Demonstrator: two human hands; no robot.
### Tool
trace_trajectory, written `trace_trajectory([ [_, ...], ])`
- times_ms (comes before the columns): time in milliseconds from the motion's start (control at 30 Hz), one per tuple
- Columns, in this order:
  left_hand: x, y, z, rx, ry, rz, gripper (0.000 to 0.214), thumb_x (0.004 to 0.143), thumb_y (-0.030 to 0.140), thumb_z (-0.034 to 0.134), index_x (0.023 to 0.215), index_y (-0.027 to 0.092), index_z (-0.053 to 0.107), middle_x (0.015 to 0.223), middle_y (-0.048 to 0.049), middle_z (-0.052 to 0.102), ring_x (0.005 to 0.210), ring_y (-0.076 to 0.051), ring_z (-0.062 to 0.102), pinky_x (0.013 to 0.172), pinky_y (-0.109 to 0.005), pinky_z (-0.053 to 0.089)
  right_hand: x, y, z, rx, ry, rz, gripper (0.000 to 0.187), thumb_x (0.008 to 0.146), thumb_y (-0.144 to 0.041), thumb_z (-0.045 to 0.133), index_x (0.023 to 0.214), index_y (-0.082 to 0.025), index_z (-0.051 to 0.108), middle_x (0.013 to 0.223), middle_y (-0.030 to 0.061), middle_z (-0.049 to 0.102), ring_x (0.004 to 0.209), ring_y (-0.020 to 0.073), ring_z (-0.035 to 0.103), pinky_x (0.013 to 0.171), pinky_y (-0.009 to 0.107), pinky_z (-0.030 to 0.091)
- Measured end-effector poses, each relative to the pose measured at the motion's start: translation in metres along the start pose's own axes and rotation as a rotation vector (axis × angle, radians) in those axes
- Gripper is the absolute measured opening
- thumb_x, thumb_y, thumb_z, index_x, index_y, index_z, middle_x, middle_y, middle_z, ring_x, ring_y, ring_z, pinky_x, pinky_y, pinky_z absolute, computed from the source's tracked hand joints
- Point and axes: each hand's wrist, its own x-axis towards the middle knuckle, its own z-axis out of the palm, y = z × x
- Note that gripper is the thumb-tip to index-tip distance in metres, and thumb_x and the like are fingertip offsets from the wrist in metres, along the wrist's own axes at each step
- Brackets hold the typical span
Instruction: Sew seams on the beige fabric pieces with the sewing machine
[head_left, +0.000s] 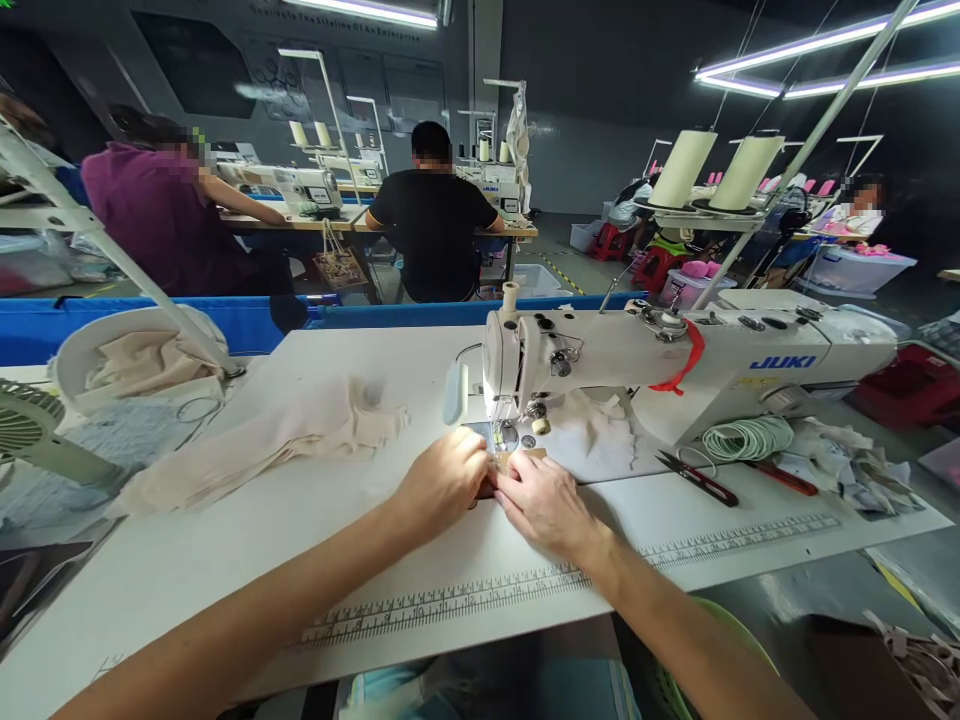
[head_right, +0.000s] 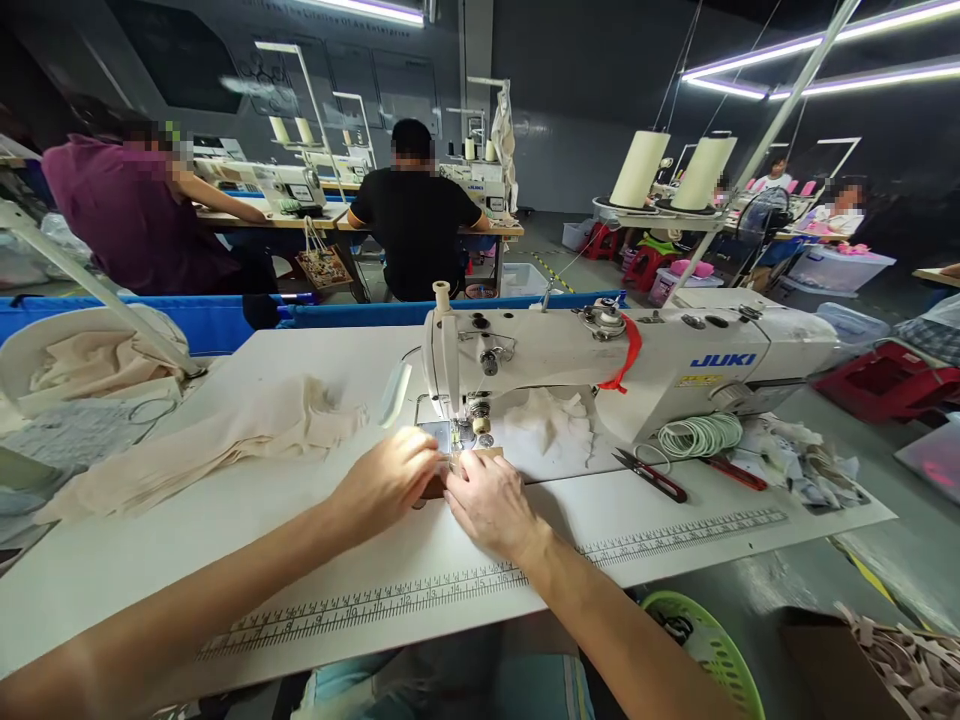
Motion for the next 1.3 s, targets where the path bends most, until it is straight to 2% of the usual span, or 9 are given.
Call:
trace_trajectory([
  [67,-0.012,0.008,0.006,0.030,0.027,0.109,0.025,0.094,0.009,0.039,0.094,0.015,0.064,0.098,-0.0106,0.066,0.090,-0.024,0.060,0.078,-0.037,0.054,0.000,0.000,0.001,-0.002,0.000,0.001,0.023,0.101,-0.025,0.047,0.093,-0.017,0.067,0.087,0.0051,0.057,0.073,0.0175,0.044,0.065,0.032,0.030],
  [267,-0.029,0.016,0.017,0.075,0.099,0.148,0.028,0.097,0.010,0.037,0.106,0.010,0.063,0.102,-0.0138,0.067,0.097,-0.025,0.062,0.088,-0.038,0.058,0.000,-0.001,0.001,-0.001,0.016,-0.002,0.026,0.102,-0.026,0.045,0.101,-0.019,0.070,0.086,0.0052,0.057,0.073,0.0184,0.046,0.063,0.032,0.030],
  [367,-0.026,0.015,0.019,0.103,0.112,0.157,0.029,0.097,0.010,0.036,0.103,0.009,0.064,0.100,-0.0143,0.067,0.095,-0.025,0.063,0.086,-0.038,0.060,0.002,0.000,-0.002,0.006,0.008,0.007,0.025,0.102,-0.025,0.046,0.102,-0.019,0.070,0.088,0.0057,0.059,0.075,0.0187,0.049,0.065,0.032,0.034],
  [600,-0.007,0.002,0.026,0.121,0.089,0.133,0.030,0.095,0.011,0.036,0.101,0.010,0.065,0.101,-0.0155,0.067,0.093,-0.026,0.063,0.079,-0.037,0.060,0.003,0.022,-0.004,-0.015,0.050,0.219,0.023,0.099,-0.021,0.050,0.108,-0.021,0.071,0.093,0.0067,0.065,0.072,0.0189,0.059,0.066,0.031,0.042],
  [867,0.007,-0.004,0.032,0.153,0.039,0.128,0.029,0.096,0.013,0.036,0.092,0.012,0.065,0.100,-0.0145,0.065,0.091,-0.025,0.060,0.077,-0.034,0.057,0.000,0.032,0.000,-0.004,0.070,0.238,0.024,0.100,-0.022,0.047,0.104,-0.021,0.071,0.096,0.0069,0.067,0.076,0.0190,0.063,0.068,0.031,0.048],
  [1100,0.007,-0.005,0.035,0.157,0.032,0.130,0.030,0.096,0.012,0.036,0.095,0.012,0.066,0.100,-0.0153,0.065,0.089,-0.025,0.058,0.076,-0.035,0.055,-0.001,0.030,0.001,0.050,0.047,0.261,0.022,0.100,-0.020,0.048,0.102,-0.020,0.070,0.096,0.0074,0.068,0.077,0.0199,0.064,0.069,0.031,0.046],
  [1200,0.007,-0.006,0.035,0.134,0.030,0.123,0.030,0.096,0.013,0.036,0.095,0.012,0.066,0.099,-0.0158,0.066,0.088,-0.026,0.058,0.074,-0.037,0.055,0.005,0.033,0.000,0.144,0.042,0.342,0.021,0.101,-0.023,0.048,0.100,-0.019,0.069,0.097,0.0072,0.071,0.081,0.0198,0.066,0.069,0.029,0.044],
  [1300,0.007,-0.006,0.035,0.117,0.018,0.112,0.029,0.095,0.014,0.038,0.095,0.013,0.067,0.099,-0.0150,0.066,0.089,-0.026,0.058,0.074,-0.037,0.055,0.018,0.040,-0.001,0.201,0.015,0.472,0.024,0.103,-0.027,0.047,0.089,-0.020,0.065,0.085,0.0052,0.072,0.075,0.0187,0.065,0.063,0.028,0.040],
])
